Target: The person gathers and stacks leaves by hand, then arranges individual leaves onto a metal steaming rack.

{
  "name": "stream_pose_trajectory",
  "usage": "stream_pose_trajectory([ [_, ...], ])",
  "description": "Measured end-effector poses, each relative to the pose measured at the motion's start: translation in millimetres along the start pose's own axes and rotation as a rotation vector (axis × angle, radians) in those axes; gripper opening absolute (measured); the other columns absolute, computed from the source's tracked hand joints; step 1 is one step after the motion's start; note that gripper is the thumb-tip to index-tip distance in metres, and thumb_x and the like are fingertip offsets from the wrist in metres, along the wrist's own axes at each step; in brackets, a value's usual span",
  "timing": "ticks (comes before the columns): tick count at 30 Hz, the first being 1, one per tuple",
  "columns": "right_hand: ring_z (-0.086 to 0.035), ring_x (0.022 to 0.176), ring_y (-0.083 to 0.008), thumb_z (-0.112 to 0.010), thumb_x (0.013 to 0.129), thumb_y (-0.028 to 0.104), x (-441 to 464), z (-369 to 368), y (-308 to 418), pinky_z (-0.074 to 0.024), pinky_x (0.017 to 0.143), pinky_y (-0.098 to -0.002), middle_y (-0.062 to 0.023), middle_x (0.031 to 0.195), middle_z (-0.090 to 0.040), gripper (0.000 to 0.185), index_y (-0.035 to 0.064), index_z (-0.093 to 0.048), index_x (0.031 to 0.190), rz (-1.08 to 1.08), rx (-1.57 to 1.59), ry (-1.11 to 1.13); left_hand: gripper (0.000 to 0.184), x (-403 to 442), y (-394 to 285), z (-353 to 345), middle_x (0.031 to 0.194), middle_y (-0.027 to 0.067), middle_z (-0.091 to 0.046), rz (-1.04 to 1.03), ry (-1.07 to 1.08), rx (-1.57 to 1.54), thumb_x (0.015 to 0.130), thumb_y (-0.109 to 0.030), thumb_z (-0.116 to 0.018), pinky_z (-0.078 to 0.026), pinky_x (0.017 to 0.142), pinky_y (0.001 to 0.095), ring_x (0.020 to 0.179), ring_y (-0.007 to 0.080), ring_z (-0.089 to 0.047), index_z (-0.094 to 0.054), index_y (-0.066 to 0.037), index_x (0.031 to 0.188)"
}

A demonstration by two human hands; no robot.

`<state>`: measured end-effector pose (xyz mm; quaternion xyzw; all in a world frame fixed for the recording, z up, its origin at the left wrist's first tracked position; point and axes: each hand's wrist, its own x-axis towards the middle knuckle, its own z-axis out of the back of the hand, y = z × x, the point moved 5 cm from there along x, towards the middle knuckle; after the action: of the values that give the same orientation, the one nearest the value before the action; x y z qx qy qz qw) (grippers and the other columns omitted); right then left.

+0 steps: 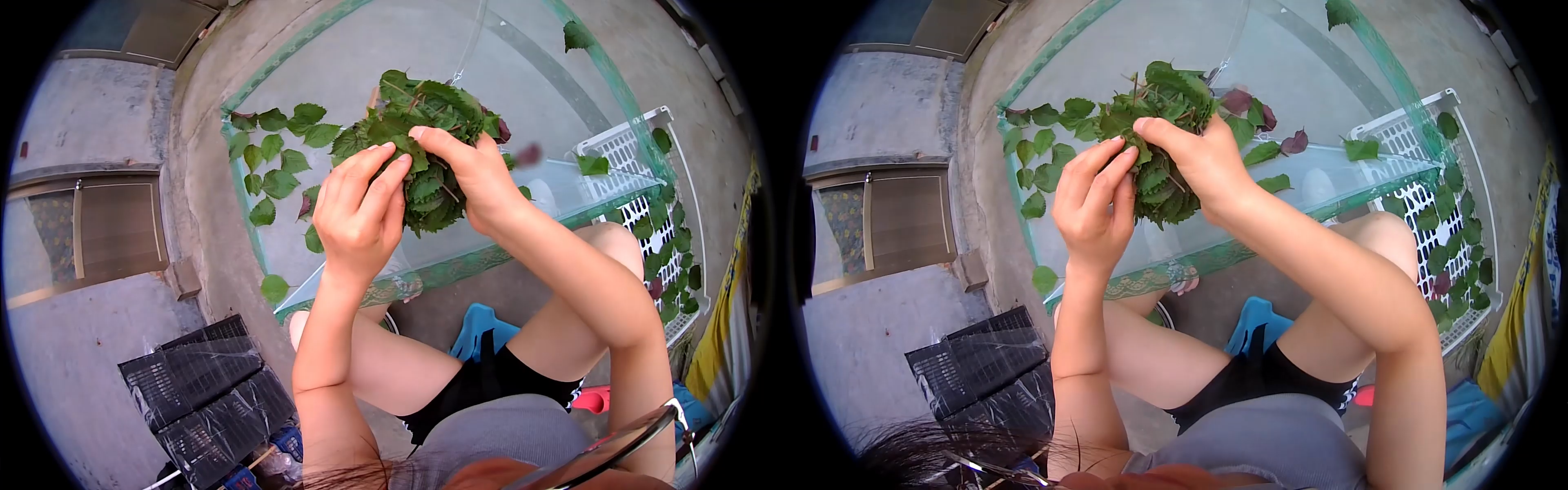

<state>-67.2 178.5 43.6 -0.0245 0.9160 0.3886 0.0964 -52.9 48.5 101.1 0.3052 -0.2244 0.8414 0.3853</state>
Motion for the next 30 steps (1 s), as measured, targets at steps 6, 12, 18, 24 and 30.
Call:
stream_pose_trajectory([
  [6,-0.059,0.082,-0.0102,-0.072,0.079,0.017,1.3,-6.0,9.2,-0.0483,0.073,-0.0267,-0.0022,0.091,-0.062,0.025,0.0041,-0.06,0.097,0.069,-0.062,0.122,0.03,-2.4,-6.3,-3.8,0.103,0.0109,-0.065,0.016,0.019,0.036,0.07,0.006,-0.064,-0.051,0.076,0.0359,0.091,0.0285,-0.063,-0.067,-0.005,0.099],
  [12,-0.061,0.083,-0.0128,-0.066,0.078,0.006,1.0,5.7,10.7,-0.0493,0.074,-0.0285,-0.0046,0.093,-0.064,0.023,0.0019,-0.061,0.1,0.01,-0.076,0.013,0.027,-4.3,-9.6,-5.4,0.102,0.0094,-0.065,-0.025,0.01,-0.004,0.07,0.004,-0.066,-0.052,0.075,0.0354,0.091,0.0279,-0.063,-0.067,-0.007,0.095],
  [18,-0.063,0.081,-0.0152,-0.068,0.078,0.009,11.9,18.9,34.2,-0.0525,0.071,-0.0304,-0.0071,0.091,-0.065,0.022,-0.0002,-0.061,0.097,0.04,0.033,-0.148,0.026,-6.7,-12.0,-6.2,0.095,0.0088,-0.064,-0.074,-0.051,-0.093,0.068,0.007,-0.066,-0.052,0.071,0.0333,0.086,0.0259,-0.064,-0.066,-0.006,0.09],
  [24,-0.065,0.089,-0.0228,-0.066,0.082,0.021,30.1,51.7,82.5,-0.053,0.083,-0.0361,-0.0124,0.099,-0.066,0.031,-0.0012,-0.061,0.103,0.118,0.161,-0.185,0.021,-21.4,27.7,-27.0,0.09,0.0108,-0.065,0.076,0.011,-0.26,0.074,0.008,-0.063,-0.051,0.067,0.0284,0.078,0.023,-0.064,-0.066,-0.003,0.092],
  [30,-0.065,0.089,-0.0204,-0.067,0.081,0.021,21.0,61.3,121.4,-0.0523,0.083,-0.0341,-0.0112,0.098,-0.066,0.03,-0.0009,-0.062,0.101,0.264,0.144,-0.29,0.019,-43.0,104.2,-98.6,0.093,0.0106,-0.065,0.457,0.503,-0.137,0.081,-0.004,-0.063,-0.052,0.07,0.0295,0.078,0.0202,-0.065,-0.065,-0.003,0.1],
])
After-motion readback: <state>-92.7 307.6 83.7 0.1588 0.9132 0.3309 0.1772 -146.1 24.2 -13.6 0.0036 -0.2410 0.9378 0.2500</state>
